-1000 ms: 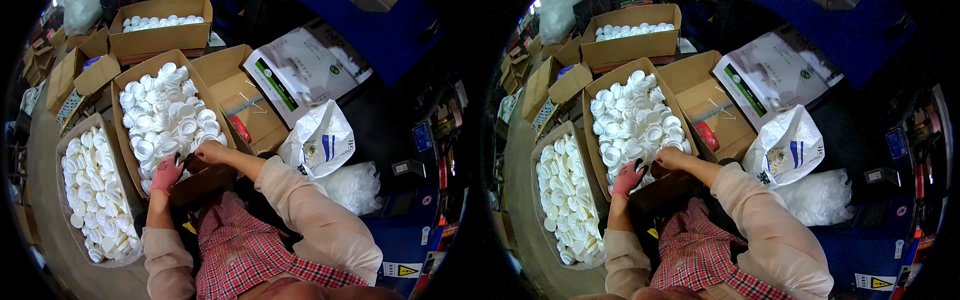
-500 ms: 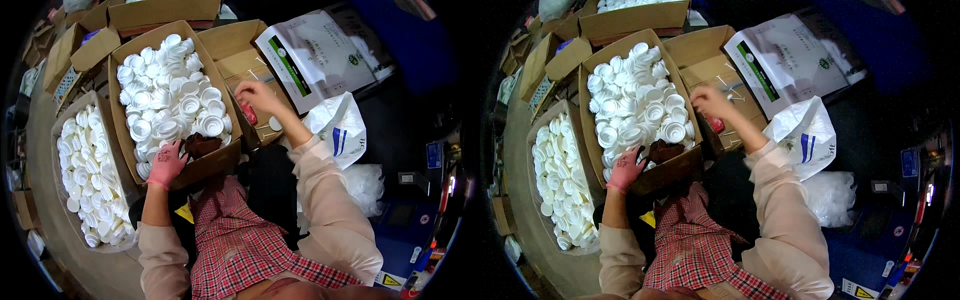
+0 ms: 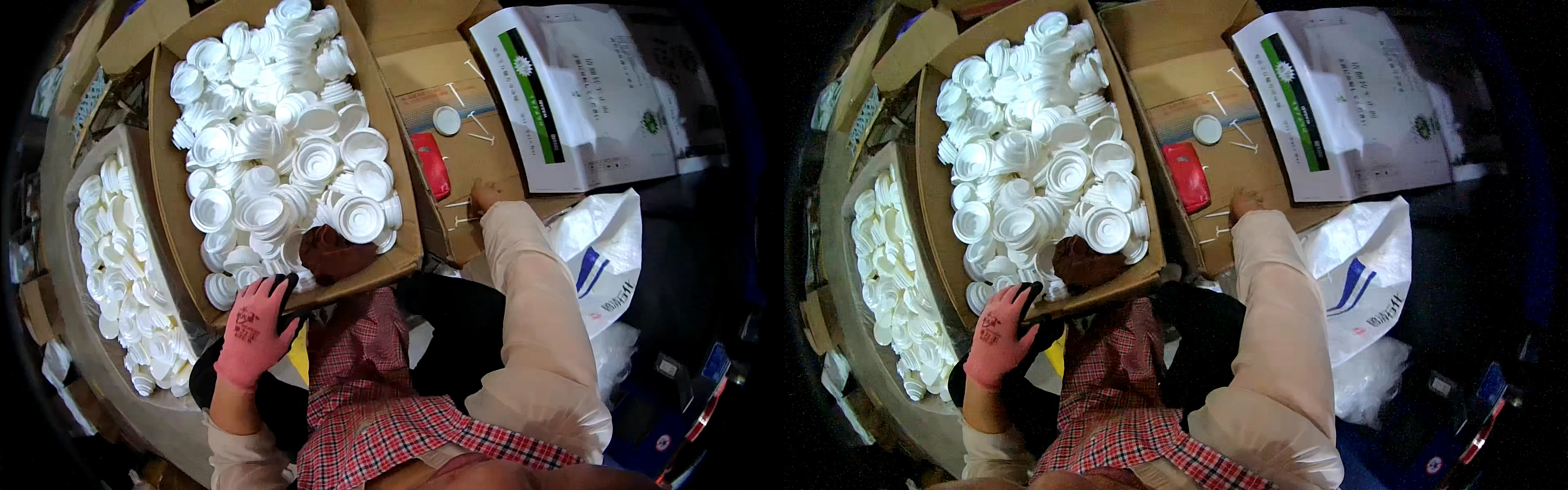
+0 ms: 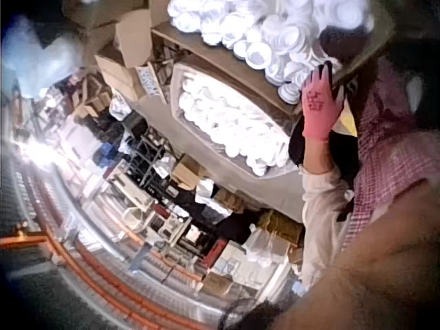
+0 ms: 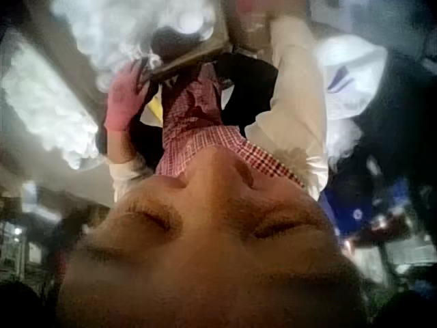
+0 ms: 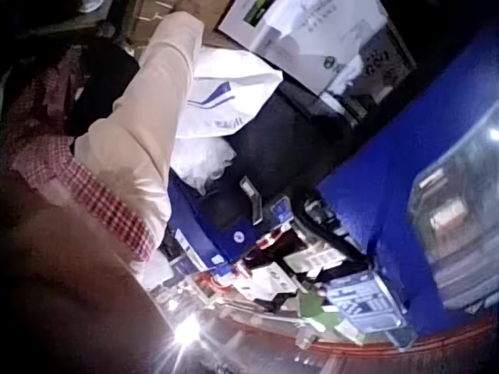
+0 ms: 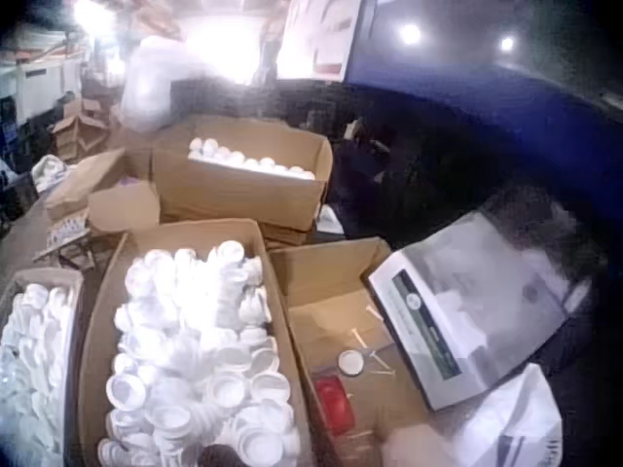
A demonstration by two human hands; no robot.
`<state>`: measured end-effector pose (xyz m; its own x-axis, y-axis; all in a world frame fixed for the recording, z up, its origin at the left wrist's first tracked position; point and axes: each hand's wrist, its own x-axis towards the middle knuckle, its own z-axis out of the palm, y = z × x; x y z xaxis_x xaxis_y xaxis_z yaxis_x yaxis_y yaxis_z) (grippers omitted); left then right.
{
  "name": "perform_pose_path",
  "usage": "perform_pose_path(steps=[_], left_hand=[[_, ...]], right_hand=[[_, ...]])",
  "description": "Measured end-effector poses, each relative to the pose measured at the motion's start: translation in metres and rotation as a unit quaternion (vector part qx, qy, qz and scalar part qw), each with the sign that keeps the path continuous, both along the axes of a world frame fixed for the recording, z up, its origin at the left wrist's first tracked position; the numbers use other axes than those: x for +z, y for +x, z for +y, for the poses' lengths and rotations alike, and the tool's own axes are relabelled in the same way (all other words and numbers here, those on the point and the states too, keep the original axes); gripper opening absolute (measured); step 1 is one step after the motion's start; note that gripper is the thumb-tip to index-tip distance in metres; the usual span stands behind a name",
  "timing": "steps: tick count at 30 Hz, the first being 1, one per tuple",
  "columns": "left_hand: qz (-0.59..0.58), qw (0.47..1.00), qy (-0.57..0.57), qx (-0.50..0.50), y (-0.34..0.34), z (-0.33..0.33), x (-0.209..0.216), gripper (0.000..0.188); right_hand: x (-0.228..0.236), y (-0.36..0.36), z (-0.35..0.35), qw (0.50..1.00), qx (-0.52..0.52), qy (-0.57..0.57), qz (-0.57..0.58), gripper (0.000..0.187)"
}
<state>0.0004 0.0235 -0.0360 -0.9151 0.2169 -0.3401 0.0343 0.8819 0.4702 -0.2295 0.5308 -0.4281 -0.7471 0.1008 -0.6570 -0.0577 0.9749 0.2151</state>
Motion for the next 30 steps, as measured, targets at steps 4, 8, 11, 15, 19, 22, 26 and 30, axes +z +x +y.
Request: perform_pose_path(steps=[4, 8, 11, 15, 19, 22, 26, 30], left_hand=[[-0.033, 0.999, -0.006, -0.021, -0.018, -0.003, -0.004, 0.059], [-0.103, 0.995, -0.014, 0.003, -0.028, 0.007, 0.006, 0.063], [-0.110, 0.994, -0.009, -0.014, -0.038, 0.009, 0.010, 0.066], [-0.126, 0.992, -0.009, -0.026, -0.043, 0.010, 0.007, 0.066], [-0.133, 0.990, -0.017, -0.039, -0.055, 0.009, 0.004, 0.064], [-0.143, 0.989, -0.015, -0.040, -0.055, 0.006, 0.000, 0.064], [-0.143, 0.989, -0.011, -0.043, -0.042, 0.003, 0.003, 0.063], [-0.113, 0.992, 0.011, -0.059, -0.030, 0.000, 0.017, 0.062]], right_hand=[[-0.039, 0.027, 0.028, 0.996, -0.013, 0.036, 0.076, 0.092], [0.033, -0.011, 0.001, 0.995, 0.041, -0.087, 0.034, 0.095], [0.044, -0.074, 0.013, 0.962, 0.143, -0.183, 0.142, 0.094], [0.057, -0.156, -0.023, 0.934, 0.113, -0.280, 0.189, 0.094], [0.019, -0.200, -0.064, 0.970, 0.064, -0.189, 0.142, 0.094], [-0.005, -0.200, -0.089, 0.972, 0.091, -0.138, 0.169, 0.096], [0.018, -0.173, -0.096, 0.966, 0.047, -0.179, 0.180, 0.096], [0.085, -0.154, -0.065, 0.900, -0.030, -0.349, 0.258, 0.089]])
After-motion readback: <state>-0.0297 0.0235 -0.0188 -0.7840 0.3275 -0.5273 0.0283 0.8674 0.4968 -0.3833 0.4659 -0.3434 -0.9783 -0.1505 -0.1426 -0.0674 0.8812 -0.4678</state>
